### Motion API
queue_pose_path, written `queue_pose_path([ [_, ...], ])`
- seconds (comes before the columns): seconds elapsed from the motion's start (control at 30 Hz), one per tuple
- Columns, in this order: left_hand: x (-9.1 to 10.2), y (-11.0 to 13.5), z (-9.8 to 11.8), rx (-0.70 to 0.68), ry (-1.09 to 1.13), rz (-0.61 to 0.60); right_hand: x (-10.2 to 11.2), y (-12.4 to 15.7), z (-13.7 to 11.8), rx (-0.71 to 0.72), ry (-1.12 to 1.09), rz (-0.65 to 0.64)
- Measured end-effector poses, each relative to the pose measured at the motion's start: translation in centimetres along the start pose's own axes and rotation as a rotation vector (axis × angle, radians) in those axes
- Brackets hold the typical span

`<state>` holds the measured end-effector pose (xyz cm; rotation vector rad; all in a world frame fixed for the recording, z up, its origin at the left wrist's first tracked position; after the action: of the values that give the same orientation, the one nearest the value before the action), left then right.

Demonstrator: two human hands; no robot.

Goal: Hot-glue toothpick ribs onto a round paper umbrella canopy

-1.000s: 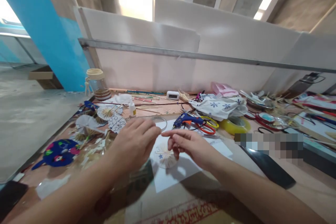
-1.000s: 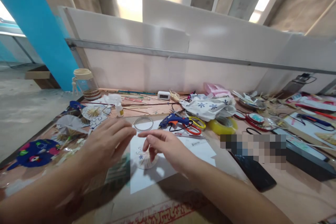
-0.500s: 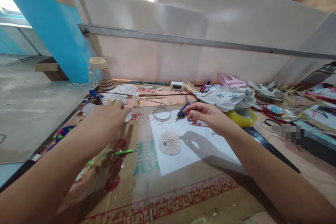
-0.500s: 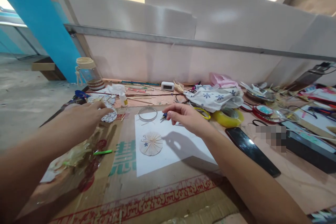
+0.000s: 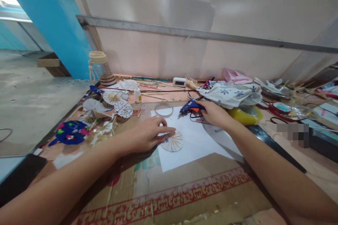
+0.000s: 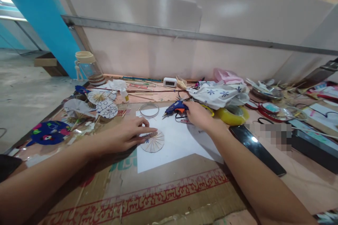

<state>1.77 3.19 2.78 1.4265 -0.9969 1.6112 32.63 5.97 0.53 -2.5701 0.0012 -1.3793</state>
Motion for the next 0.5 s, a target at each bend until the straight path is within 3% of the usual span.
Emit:
queue_pose_path([
  [0.33, 0.3, -0.2, 0.3, 0.129, -0.009, -0.085, 1.2, -0.3, -0.2, -0.021, -0.286, 0.17],
  [0.4, 1.0, 0.1, 0.5, 0.129, -0.006, -0.028, 1.1, -0.3, -0.3, -0.041, -0.387, 0.173],
  [0.5, 2.7, 0.8, 0.9, 0.183, 0.02, 0.223, 0.9, -0.5, -0.5, -0.059, -0.511, 0.167],
])
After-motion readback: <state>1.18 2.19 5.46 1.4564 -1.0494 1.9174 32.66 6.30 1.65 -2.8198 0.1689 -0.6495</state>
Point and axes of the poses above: each hand's wrist, its own y-axis away from the middle knuckle, its own x-axis out of the back of the hand, z = x × y, the point moved 3 cm from there along -y, towards the middle knuckle, and after that the axes turned 14 degrees about -y, right-handed, at the moved point
